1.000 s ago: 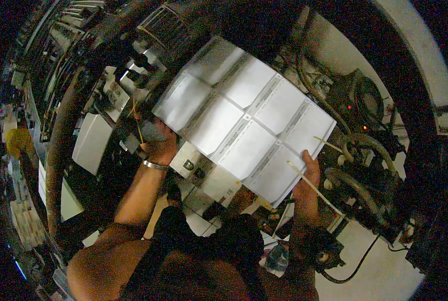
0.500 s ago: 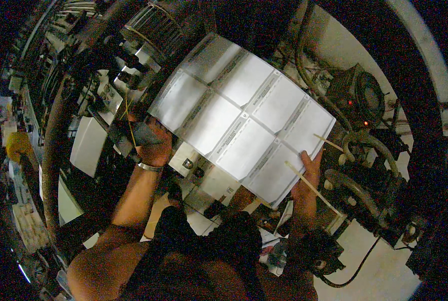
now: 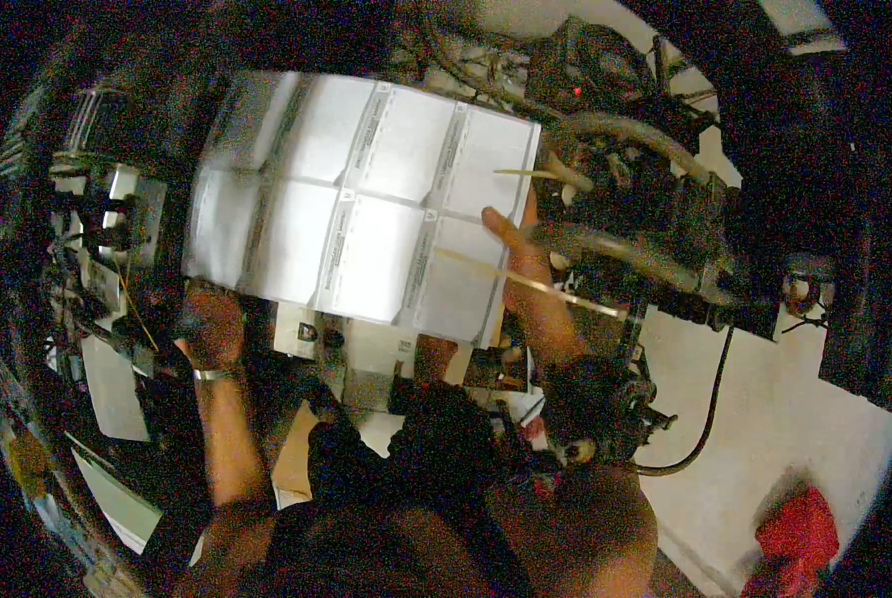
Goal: The person fans through a stack of printed paper documents, lifts the stack to align the sheets, and places them into the feeder mechanism of a printing or binding machine.
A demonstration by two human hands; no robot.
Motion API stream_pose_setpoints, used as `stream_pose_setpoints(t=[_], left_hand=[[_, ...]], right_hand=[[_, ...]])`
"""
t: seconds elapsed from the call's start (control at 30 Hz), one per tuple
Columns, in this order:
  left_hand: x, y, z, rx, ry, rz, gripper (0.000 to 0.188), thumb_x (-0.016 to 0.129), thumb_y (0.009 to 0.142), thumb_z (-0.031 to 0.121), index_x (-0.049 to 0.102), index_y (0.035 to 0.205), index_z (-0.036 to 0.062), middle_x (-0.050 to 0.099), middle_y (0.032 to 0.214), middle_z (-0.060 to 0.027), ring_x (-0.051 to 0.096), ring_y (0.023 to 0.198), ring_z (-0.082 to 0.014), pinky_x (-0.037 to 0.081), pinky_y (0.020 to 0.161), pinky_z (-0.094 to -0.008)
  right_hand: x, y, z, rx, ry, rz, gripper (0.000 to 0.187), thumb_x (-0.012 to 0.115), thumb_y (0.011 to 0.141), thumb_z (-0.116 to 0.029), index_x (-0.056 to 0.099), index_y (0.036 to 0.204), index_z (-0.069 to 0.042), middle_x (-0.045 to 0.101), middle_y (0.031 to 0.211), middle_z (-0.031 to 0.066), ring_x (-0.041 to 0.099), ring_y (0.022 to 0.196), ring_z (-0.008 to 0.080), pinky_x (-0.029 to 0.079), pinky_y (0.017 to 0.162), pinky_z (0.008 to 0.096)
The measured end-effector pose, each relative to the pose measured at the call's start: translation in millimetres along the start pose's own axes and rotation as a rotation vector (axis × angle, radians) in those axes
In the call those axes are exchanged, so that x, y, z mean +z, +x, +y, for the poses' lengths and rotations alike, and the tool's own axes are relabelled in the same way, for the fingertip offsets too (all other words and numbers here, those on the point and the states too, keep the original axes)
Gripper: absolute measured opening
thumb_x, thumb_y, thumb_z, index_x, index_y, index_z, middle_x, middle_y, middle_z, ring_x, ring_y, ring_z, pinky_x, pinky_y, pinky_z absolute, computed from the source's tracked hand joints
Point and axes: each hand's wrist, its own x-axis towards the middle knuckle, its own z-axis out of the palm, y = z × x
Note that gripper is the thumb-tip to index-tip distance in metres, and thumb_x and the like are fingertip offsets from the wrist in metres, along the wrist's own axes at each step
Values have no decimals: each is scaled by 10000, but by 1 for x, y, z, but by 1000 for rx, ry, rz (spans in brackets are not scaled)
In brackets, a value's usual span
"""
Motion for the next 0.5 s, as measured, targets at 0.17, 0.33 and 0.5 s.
stream_pose_setpoints(t=[0.17, 0.33, 0.5], left_hand=[[-20, 4, -4, -10, -87, -137, 591, 475, 848, 463, 459, 1262, 41, 498, 1287, -120, 439, 1202, -270, 320, 1036, -401], [-38, -9, 3, 111, 280, -213, 542, 454, 891, 420, 442, 1286, 49, 472, 1331, -105, 414, 1241, -246, 308, 1052, -398], [-15, -12, -20, 108, 42, 11, 494, 494, 882, 421, 488, 1235, 75, 490, 1315, -79, 446, 1209, -224, 334, 1027, -360]], right_hand=[[-8, -1, 10, 8, 114, -19, 571, 519, 889, -247, 287, 1393, -113, 442, 1286, 133, 477, 1164, 295, 427, 961, 441], [-13, 6, 17, 57, 238, -163, 664, 529, 882, -245, 185, 1444, -162, 385, 1369, 133, 417, 1235, 329, 373, 1006, 503], [-5, 0, 8, 40, 119, -71, 534, 483, 926, -233, 267, 1398, -104, 426, 1325, 136, 456, 1201, 302, 402, 988, 470]])
